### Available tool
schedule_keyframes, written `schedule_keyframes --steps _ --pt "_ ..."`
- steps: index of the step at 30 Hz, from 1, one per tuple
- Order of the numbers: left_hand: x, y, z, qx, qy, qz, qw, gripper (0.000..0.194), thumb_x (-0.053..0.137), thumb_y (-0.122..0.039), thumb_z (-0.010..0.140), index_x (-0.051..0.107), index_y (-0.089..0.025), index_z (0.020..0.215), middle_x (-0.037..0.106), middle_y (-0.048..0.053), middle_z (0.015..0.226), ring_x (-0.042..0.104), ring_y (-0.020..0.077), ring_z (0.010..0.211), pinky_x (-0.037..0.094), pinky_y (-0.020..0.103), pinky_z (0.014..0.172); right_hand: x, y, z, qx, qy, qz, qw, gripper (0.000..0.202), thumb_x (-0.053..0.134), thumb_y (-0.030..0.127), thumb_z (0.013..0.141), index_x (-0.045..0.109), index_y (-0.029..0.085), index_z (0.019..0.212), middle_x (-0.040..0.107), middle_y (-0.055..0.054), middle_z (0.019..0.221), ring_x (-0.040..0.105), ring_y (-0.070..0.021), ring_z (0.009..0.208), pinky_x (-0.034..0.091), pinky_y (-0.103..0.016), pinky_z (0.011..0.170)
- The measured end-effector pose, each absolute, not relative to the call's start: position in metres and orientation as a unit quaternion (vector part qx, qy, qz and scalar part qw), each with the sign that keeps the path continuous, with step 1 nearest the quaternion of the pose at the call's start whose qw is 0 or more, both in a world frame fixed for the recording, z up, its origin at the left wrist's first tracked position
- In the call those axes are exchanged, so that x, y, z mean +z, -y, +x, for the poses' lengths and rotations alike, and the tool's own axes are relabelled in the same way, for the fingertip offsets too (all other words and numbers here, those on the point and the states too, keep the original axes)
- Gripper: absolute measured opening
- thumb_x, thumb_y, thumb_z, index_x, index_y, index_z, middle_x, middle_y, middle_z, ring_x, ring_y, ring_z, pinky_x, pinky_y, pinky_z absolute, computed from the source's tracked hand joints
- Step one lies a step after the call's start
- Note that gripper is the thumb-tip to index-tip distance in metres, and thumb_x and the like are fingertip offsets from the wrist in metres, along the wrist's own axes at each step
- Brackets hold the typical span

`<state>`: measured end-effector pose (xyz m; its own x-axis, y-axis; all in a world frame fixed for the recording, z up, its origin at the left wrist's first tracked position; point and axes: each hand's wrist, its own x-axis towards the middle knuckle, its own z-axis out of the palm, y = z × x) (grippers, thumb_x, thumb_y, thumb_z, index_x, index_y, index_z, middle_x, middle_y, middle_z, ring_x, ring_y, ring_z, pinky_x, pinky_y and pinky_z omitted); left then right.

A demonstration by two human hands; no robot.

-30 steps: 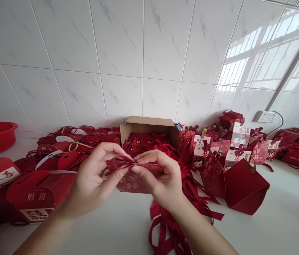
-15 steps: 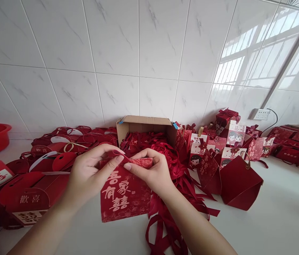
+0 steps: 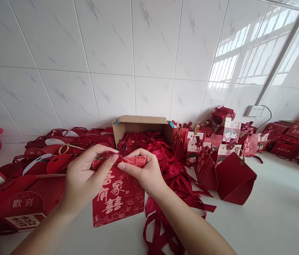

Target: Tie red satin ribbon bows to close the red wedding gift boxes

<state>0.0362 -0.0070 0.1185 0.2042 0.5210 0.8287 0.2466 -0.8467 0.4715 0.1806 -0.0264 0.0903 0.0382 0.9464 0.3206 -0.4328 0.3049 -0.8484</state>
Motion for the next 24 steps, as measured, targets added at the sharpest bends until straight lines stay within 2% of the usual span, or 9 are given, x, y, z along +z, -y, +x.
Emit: schedule_keyframes --steps 6,10,13,18,22,24 --pt "0.127 0.008 0.024 0.536 -0.252 0.795 0.133 0.001 0.063 -0.019 0.084 0.063 -0.020 0.082 0.066 -0.002 0.077 0.062 0.0116 0.072 0.050 0.023 0.068 0.094 0.035 0.179 0.484 0.503 -0.292 0.654 0.025 0.085 0.023 0.059 0.064 0.018 0.071 0.061 0.004 0.060 0.053 -0.0079 0.051 0.045 -0.020 0.052" --pt "0.134 0.013 0.015 0.491 -0.223 0.834 0.117 0.005 0.063 -0.017 0.083 0.066 -0.019 0.080 0.067 -0.001 0.078 0.062 0.0125 0.073 0.049 0.025 0.071 0.096 0.041 0.180 0.391 0.594 -0.327 0.623 0.017 0.079 0.025 0.069 0.063 0.017 0.072 0.063 0.002 0.067 0.055 -0.0092 0.058 0.046 -0.021 0.056" --pt "0.136 0.017 0.013 0.481 -0.208 0.844 0.118 0.006 0.062 -0.015 0.083 0.065 -0.017 0.079 0.067 0.000 0.075 0.060 0.0111 0.071 0.048 0.023 0.068 0.099 0.047 0.183 0.325 0.642 -0.351 0.599 0.017 0.077 0.024 0.071 0.061 0.018 0.071 0.063 0.002 0.069 0.056 -0.0098 0.061 0.046 -0.020 0.058" --pt "0.138 0.026 0.014 0.490 -0.178 0.835 0.175 0.005 0.062 -0.017 0.084 0.066 -0.014 0.084 0.070 0.003 0.082 0.063 0.0110 0.076 0.049 0.021 0.070 0.106 0.065 0.192 0.198 0.677 -0.428 0.565 0.011 0.075 0.025 0.074 0.066 0.020 0.076 0.066 0.000 0.073 0.063 -0.0128 0.067 0.052 -0.019 0.062" --pt "0.135 0.034 0.021 0.479 -0.104 0.848 0.200 0.009 0.061 -0.020 0.086 0.067 -0.013 0.082 0.072 0.004 0.082 0.064 0.0114 0.075 0.051 0.022 0.075 0.093 0.085 0.206 0.224 0.652 -0.471 0.551 0.026 0.076 0.031 0.071 0.069 0.023 0.094 0.071 -0.004 0.083 0.069 -0.0212 0.072 0.057 -0.023 0.056" --pt "0.133 0.037 0.024 0.456 -0.094 0.865 0.188 0.011 0.062 -0.024 0.086 0.067 -0.014 0.084 0.072 0.005 0.083 0.065 0.0135 0.080 0.051 0.024 0.079 0.078 0.097 0.220 0.237 0.638 -0.490 0.545 0.025 0.076 0.032 0.071 0.070 0.025 0.094 0.072 -0.005 0.085 0.070 -0.0240 0.070 0.060 -0.026 0.056"
